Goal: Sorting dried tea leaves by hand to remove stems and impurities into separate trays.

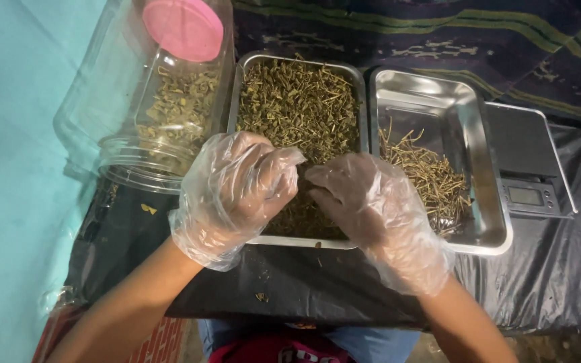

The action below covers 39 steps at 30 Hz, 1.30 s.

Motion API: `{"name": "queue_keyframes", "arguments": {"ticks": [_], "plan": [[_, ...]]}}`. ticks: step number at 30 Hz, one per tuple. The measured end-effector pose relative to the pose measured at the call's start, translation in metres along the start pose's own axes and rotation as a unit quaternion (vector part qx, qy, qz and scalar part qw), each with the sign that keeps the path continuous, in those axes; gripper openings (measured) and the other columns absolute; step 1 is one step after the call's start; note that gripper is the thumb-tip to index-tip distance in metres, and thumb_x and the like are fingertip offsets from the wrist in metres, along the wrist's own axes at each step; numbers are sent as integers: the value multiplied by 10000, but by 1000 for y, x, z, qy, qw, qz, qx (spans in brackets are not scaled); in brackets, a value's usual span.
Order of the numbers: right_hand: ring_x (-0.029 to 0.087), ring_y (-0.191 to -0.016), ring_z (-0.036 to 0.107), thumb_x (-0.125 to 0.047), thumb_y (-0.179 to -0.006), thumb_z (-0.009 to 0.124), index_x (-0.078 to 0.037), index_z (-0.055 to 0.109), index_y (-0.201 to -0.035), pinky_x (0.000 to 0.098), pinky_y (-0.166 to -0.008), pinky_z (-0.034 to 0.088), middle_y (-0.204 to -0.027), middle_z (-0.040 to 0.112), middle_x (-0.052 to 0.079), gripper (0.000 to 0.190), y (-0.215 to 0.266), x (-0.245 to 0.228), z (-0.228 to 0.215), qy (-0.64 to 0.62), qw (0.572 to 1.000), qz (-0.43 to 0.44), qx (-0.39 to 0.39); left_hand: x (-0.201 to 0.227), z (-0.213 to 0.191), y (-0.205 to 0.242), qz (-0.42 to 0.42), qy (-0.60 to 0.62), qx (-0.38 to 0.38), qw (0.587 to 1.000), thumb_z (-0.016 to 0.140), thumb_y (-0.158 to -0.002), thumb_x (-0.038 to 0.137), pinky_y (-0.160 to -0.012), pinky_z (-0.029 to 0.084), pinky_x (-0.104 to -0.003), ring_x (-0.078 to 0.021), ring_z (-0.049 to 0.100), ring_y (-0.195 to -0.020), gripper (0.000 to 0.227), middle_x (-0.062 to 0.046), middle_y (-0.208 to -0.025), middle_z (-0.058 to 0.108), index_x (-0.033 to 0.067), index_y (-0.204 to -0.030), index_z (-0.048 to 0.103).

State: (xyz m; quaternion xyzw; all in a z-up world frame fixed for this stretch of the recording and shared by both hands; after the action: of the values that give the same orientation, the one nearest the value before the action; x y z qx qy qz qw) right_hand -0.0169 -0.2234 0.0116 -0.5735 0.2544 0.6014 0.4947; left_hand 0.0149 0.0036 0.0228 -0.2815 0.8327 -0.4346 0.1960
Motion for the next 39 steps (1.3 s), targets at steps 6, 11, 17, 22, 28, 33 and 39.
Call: {"name": "queue_keyframes", "arguments": {"ticks": [6, 11, 17, 22, 28, 33, 39], "plan": [[212, -1486, 684, -101, -1086, 886, -80, 700, -1477, 447, -1430, 460, -1601, 664, 105, 434, -5, -24, 1, 603, 782, -157, 30, 0, 2, 6, -31, 10, -2, 999, 766, -1102, 133, -877, 584, -404, -219, 719, -993, 132, -3, -995, 699, 191, -1220, 755], [225, -1057, 777, 103, -1052, 896, -9, 640, -1337, 312, -951, 715, -1200, 752, 127, 400, -7, -16, -1, 640, 736, -216, 37, 2, -1, 1, -18, -4, 19, 1000, 747, -1116, 104, -915, 606, -369, -204, 734, -997, 138, -11, -1066, 743, 175, -1232, 767], [183, -1095, 693, -276, -1110, 832, -130, 764, -1419, 319, -901, 608, -1209, 707, 29, 348, -6, 6, -5, 746, 662, -55, 45, 3, -6, -4, -23, -18, 35, 999, 771, -1103, 141, -867, 628, -354, -184, 704, -940, 91, 1, -1016, 725, 219, -1150, 773], [220, -971, 783, -119, -1055, 911, -70, 803, -1243, 349, -842, 673, -1101, 811, 83, 222, -9, -2, -9, 735, 666, -113, 58, 4, -4, -3, -17, -7, 34, 999, 776, -1096, 113, -890, 626, -371, -205, 711, -939, 112, -16, -1029, 719, 198, -1169, 777], [211, -1129, 753, -373, -1067, 790, -220, 774, -1397, 369, -869, 683, -1290, 750, 16, 364, -20, 6, 0, 701, 705, 99, 47, 5, -4, -4, -7, -4, 42, 999, 752, -1111, 104, -871, 609, -371, -203, 709, -944, 108, 10, -1000, 740, 187, -1176, 778], [262, -1126, 743, -347, -1101, 774, -231, 878, -1220, 436, -854, 652, -1253, 769, 18, 196, -21, 9, -11, 746, 661, 78, 23, 6, -4, -3, 0, -2, 55, 999, 784, -1104, 105, -895, 653, -383, -216, 742, -982, 103, -11, -1046, 761, 173, -1182, 794], [225, -1183, 757, -172, -1154, 661, -40, 608, -1275, 349, -1176, 603, -1209, 690, 93, 186, -5, -5, -13, 411, 908, -77, 40, 7, -4, -3, -9, -21, 39, 999, 808, -1078, 123, -846, 655, -352, -191, 728, -966, 113, -14, -1072, 758, 210, -1146, 829]]}}
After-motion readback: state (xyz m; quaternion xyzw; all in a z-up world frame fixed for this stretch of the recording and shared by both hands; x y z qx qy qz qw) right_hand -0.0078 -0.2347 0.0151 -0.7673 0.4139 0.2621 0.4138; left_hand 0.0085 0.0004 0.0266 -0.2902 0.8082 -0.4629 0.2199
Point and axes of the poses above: each hand's wrist, its own y-axis away from the middle knuckle, its own z-axis out of the palm, x = y × z, the point moved 3 cm from there along -y, towards the middle knuckle
